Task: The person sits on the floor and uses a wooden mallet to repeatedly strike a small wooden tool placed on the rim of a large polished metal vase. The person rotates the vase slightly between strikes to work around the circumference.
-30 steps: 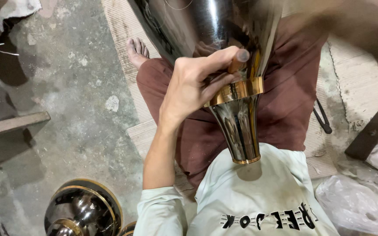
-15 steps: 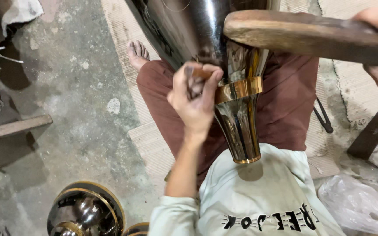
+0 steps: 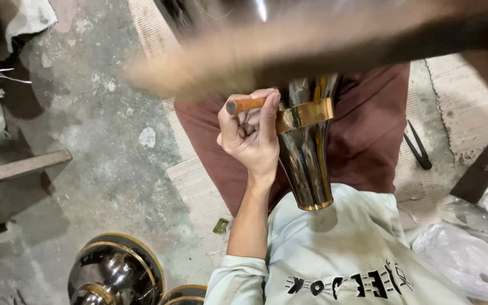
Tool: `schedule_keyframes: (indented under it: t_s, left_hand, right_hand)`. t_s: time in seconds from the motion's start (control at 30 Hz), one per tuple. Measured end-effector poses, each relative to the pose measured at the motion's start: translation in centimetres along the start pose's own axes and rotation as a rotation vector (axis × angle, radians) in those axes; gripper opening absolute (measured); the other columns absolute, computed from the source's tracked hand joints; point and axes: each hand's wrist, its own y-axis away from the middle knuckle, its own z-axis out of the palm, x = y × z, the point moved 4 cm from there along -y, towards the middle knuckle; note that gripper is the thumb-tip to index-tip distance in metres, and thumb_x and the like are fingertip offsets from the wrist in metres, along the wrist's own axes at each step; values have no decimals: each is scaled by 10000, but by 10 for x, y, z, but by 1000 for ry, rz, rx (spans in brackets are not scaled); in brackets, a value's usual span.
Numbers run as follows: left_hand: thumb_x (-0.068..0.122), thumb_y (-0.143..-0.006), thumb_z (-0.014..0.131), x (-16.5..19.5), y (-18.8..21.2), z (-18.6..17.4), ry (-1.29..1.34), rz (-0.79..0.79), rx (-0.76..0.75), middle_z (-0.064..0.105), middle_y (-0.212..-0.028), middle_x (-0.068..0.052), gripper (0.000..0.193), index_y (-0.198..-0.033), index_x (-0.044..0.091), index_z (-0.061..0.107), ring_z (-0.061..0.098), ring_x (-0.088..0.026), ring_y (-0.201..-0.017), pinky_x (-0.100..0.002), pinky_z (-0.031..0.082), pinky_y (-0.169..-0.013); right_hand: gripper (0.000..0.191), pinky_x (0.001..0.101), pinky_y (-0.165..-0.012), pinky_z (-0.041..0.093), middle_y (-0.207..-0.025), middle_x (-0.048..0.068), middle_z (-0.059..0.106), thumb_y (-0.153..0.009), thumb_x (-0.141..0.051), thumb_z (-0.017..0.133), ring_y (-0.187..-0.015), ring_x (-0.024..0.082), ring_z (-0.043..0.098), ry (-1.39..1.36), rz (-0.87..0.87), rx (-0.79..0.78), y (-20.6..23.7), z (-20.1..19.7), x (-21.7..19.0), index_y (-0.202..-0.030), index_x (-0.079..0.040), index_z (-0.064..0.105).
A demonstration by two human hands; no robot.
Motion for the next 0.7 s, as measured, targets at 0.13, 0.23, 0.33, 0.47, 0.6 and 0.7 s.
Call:
schedule_keyframes:
  t_s: [0.13, 0.23, 0.33, 0.47, 0.6, 0.7]
  left_hand:
    - [-82, -964, 764, 3, -9, 0, -142, 23, -54, 657, -764, 23, 181, -1010, 15, 618, 502, 61, -621, -123, 388, -573]
    - [-63, -968, 775, 10, -13, 4, -93, -40, -101, 720, -844, -45, 200, -1128, -40, 657, 475, 35, -621, -130, 384, -575]
    - [-21, -905, 785, 17, -21, 9, -147, -32, -148, 670, -740, 2, 279, -1153, -61, 663, 481, 28, -580, -145, 403, -551]
    - [-13, -853, 807, 21, -37, 13, -252, 25, -292, 704, -718, -46, 184, -952, -30, 653, 573, -30, -569, -194, 449, -537]
    - [-25, -959, 780, 22, -44, 18, -223, 63, -524, 771, -909, -102, 89, -988, -1, 700, 769, -104, -773, -215, 593, -657]
    - [-21, -959, 724, 20, -50, 22, -205, -32, -619, 777, -952, -92, 232, -1187, -28, 681, 782, -117, -896, -254, 631, -814]
  right_hand:
    - [497, 380, -846, 563, -1032, 215, 698, -840, 160, 700, -941, 311, 703, -32, 20, -12, 0, 0, 7, -1319, 58, 616]
    - [495, 378, -841, 563, -1025, 209, 698, -847, 150, 701, -934, 303, 702, -46, 25, -19, -2, -2, 10, -1324, 52, 613]
    - [494, 376, -837, 562, -1018, 203, 698, -854, 140, 702, -926, 295, 702, -65, 38, -23, 1, -3, 15, -1330, 46, 609]
    - [493, 373, -831, 562, -1008, 195, 697, -862, 127, 703, -915, 284, 701, -84, 52, -33, 7, 0, 20, -1337, 38, 605]
    - [491, 370, -824, 562, -998, 188, 697, -871, 113, 704, -905, 273, 701, -101, 75, -39, 16, 2, 25, -1345, 30, 600]
    - [491, 367, -820, 562, -991, 182, 697, -878, 103, 705, -897, 265, 700, -108, 80, -39, 19, 6, 26, -1350, 24, 597]
